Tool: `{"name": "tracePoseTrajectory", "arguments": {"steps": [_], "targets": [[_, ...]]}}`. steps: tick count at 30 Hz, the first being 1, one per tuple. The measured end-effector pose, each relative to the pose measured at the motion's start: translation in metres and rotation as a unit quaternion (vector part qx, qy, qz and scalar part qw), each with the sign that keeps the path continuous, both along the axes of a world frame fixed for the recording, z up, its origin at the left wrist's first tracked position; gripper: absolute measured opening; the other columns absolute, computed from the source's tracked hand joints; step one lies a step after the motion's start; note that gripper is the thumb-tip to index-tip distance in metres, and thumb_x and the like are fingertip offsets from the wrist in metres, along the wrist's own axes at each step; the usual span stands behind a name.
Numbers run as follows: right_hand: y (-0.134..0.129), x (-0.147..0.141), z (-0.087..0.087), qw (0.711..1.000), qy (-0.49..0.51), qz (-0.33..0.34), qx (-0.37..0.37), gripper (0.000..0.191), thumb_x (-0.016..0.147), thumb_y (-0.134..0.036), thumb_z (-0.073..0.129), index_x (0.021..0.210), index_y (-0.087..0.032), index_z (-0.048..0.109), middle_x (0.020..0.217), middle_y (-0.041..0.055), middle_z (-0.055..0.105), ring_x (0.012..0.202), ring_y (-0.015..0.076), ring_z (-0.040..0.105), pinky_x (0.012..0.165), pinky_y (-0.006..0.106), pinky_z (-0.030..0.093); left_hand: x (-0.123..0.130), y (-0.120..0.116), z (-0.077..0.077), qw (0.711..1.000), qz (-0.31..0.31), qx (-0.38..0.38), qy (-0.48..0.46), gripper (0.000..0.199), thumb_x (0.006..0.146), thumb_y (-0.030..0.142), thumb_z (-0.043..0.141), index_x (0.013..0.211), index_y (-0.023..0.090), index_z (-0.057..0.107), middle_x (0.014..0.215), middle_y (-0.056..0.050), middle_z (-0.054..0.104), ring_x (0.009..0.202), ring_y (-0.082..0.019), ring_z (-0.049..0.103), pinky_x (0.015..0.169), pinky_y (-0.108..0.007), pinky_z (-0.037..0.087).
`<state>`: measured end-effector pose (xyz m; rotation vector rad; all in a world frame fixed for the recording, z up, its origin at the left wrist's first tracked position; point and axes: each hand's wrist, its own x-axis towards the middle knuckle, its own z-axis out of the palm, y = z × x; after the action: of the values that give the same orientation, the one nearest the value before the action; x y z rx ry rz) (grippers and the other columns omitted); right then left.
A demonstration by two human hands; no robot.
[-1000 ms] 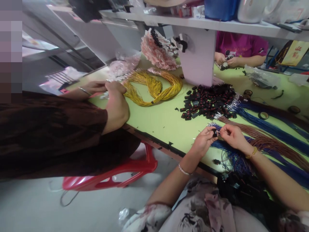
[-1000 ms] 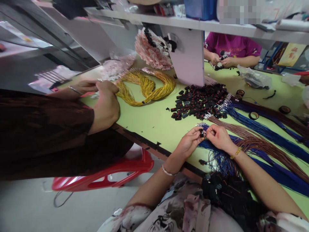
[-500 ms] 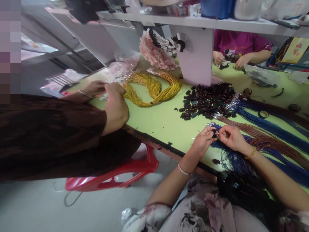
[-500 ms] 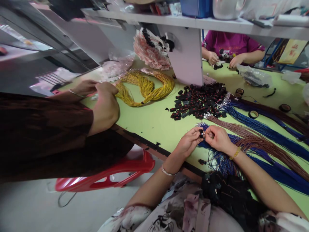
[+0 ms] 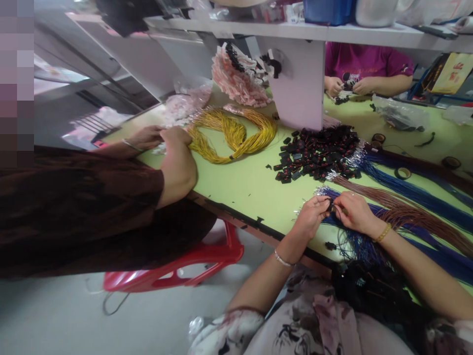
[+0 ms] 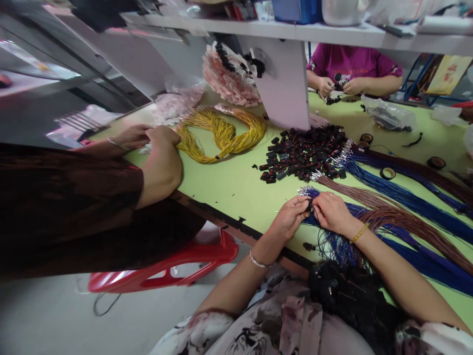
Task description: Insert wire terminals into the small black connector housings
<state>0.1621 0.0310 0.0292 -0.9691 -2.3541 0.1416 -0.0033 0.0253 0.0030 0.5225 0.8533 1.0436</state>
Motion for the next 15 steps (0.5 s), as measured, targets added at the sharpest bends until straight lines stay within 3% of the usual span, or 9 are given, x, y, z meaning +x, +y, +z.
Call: {"name": "tracePoseTrajectory", "arguments": {"steps": [6,12,15], "targets": [[0.000,0.001,-0.008,1.000,-0.017,-0.001,0.013,0.012,0.087,-0.018,0.044,0.081,-0.017,0.055,0.074,0.0066,0.056,0.070,0.0182,0.048,0.064,0.030,0.037,0.003,0.000,0.000,1.000,-0.007,-0.007,-0.004,0.026,0.062,0.026,0.078,0.078,0.011,0.064,0.074,-0.002,0.060,0.066,-0.010,0.055,0.062,-0.022,0.043],[-0.001,0.002,0.001,0.995,0.019,-0.023,-0.095,0.009,0.086,-0.018,0.048,0.083,-0.018,0.056,0.074,0.0042,0.057,0.067,0.0158,0.050,0.063,0.027,0.038,0.005,0.003,-0.001,1.000,-0.003,-0.003,0.004,0.025,0.063,0.025,0.077,0.078,0.012,0.064,0.074,-0.002,0.060,0.065,-0.009,0.055,0.061,-0.022,0.042],[0.000,0.002,0.003,0.993,0.020,-0.029,-0.108,0.008,0.084,-0.017,0.049,0.080,-0.018,0.056,0.072,0.0039,0.057,0.066,0.0155,0.050,0.062,0.027,0.037,0.006,0.003,0.000,1.000,0.005,0.000,0.007,0.027,0.061,0.026,0.079,0.078,0.012,0.063,0.073,-0.001,0.060,0.064,-0.009,0.056,0.060,-0.022,0.043]]}}
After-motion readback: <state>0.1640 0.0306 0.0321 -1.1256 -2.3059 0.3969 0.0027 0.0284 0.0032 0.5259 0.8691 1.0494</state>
